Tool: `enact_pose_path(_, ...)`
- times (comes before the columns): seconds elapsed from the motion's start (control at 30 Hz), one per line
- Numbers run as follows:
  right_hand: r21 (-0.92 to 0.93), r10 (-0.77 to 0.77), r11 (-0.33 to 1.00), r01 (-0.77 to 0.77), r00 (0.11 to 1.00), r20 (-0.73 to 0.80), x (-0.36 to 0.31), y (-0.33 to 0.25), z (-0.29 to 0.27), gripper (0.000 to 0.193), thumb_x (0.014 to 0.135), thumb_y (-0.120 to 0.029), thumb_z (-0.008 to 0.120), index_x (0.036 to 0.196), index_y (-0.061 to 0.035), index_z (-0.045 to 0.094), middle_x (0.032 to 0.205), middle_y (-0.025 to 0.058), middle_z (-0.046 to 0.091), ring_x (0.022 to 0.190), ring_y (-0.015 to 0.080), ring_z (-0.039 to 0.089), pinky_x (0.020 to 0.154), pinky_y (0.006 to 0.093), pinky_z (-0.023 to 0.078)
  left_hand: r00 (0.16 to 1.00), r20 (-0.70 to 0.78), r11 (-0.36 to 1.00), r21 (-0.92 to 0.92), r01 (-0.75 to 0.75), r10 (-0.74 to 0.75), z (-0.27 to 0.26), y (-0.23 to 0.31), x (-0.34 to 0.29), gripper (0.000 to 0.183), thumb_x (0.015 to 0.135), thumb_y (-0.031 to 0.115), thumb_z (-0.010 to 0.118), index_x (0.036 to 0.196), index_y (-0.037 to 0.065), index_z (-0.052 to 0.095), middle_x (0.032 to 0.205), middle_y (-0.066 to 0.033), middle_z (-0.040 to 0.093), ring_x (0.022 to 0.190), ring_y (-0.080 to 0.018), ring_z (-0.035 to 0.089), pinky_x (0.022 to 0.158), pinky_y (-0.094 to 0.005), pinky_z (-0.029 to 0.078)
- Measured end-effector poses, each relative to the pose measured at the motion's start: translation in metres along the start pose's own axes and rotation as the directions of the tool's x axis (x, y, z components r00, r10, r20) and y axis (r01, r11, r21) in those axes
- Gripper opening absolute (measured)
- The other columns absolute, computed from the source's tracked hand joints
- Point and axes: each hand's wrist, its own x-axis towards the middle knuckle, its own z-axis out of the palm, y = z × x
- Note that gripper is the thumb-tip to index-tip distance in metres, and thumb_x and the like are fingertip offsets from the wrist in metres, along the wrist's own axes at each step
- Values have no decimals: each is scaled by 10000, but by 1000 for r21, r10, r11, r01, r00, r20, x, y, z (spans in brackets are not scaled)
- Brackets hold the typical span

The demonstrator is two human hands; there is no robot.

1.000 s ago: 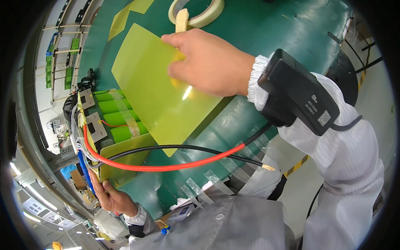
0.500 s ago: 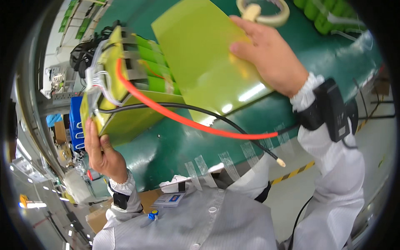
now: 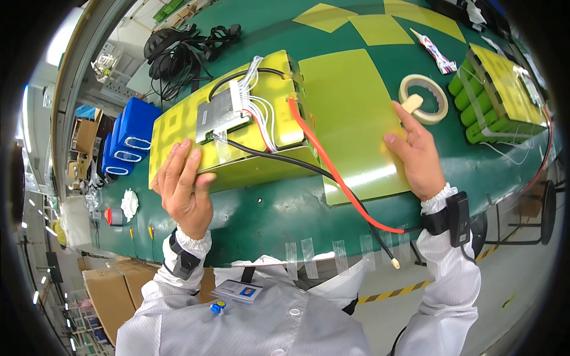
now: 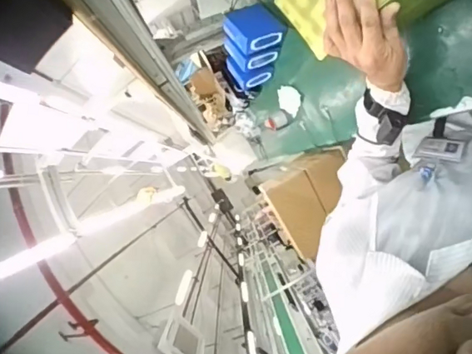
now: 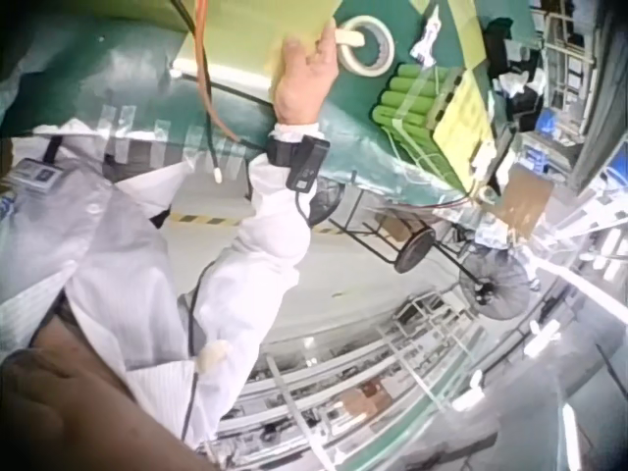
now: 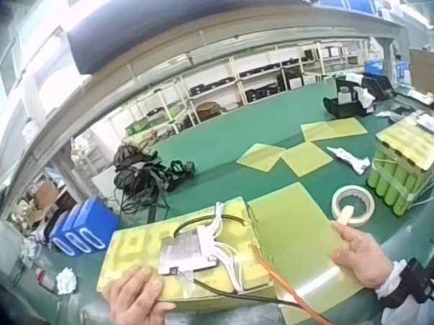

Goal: The recorder is preparing adhesive strips by cutting them and applying them to the edge of a workbench, then inspecting a large yellow battery pack.

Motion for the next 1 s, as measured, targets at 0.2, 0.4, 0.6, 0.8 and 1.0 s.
enact_pose_path(0.2,-12,2,1000,-2,1000,-24,-2,0,-1,642,966,23,541,1540,40,254,1401,124,542,1184,176,581,1015,296,448,1000,17,1000,12,-3,3,4,8,3,394,817,260,769,1195,157,730,1291,-83,672,1200,-256,604,975,-385,323)
enact_pose_path(0.4,-68,-30,997,28,999,-30,0,3,-3,646,948,37,566,1521,74,271,1418,120,523,1187,153,570,1009,280,449,994,25,995,-10,-102,102,7,11,5,388,849,111,708,1237,120,696,1355,-127,628,1198,-268,603,1007,-377,318)
enact_pose_path(0.6,-51,-1,999,-1,999,-40,0,0,-1,652,960,17,575,1528,66,258,1432,123,516,1212,158,562,1025,283,443,996,-31,996,-2,-85,85,17,8,4,435,842,372,740,1213,146,714,1354,-122,628,1145,-249,618,948,-334,326)
enact_pose_path(0.8,-60,-11,998,8,999,-51,0,-1,2,666,964,5,583,1524,92,234,1414,133,527,1183,153,573,1011,281,456,998,-35,999,-27,-46,45,16,12,4,394,842,344,743,1186,151,735,1337,-112,642,1144,-242,624,948,-328,324)
enact_pose_path(1.0,-44,-11,999,9,999,-40,-2,1,-1,661,962,-1,584,1522,88,245,1367,125,567,1139,143,595,976,271,478,999,-42,998,-43,-36,34,14,14,3,381,855,326,738,1195,153,734,1329,-114,648,1154,-235,624,956,-324,320)
